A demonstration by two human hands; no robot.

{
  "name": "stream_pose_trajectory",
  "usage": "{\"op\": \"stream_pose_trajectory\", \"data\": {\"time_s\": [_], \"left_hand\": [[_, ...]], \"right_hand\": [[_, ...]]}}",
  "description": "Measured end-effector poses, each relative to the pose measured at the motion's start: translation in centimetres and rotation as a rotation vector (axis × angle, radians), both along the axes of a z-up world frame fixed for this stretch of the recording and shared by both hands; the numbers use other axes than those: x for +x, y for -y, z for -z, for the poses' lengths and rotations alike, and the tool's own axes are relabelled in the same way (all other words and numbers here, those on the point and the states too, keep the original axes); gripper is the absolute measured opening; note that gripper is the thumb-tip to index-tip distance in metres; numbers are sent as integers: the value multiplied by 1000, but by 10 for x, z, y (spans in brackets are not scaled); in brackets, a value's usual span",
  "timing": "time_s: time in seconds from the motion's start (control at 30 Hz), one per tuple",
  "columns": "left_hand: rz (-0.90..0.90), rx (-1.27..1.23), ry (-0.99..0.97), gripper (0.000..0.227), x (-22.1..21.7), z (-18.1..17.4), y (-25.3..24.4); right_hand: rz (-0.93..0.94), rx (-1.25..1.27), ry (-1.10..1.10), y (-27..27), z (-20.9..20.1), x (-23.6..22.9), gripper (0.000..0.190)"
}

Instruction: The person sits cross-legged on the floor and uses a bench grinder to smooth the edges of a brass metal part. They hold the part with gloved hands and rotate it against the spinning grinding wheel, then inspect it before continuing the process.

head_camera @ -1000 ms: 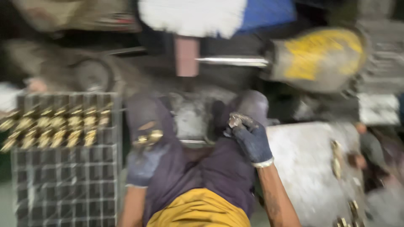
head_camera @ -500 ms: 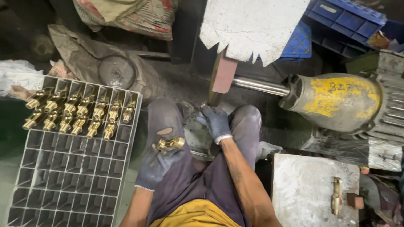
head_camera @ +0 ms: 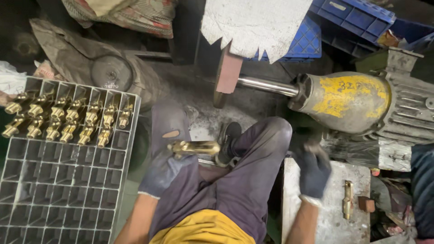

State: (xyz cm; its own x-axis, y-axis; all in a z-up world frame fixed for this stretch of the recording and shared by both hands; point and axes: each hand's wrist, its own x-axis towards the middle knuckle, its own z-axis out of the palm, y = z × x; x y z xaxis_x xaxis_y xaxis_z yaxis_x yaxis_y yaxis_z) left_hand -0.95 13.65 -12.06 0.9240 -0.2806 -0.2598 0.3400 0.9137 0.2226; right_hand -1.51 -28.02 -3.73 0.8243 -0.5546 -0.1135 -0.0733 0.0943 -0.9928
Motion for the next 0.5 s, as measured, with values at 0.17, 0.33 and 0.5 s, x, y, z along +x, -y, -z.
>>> {"op": "stream_pose_trajectory", "data": {"time_s": [0.17,0.33,0.5], "left_hand": [[73,329,101,30,19,-46,16],[198,862,283,27,44,-82,34],[371,924,407,24,64,-117,55]], "right_hand": [[26,-1055,-850,89,62,-132,40],[37,-1086,-792,99,76,-159,54],[-135,94,-317,10,19,-89,60]]}}
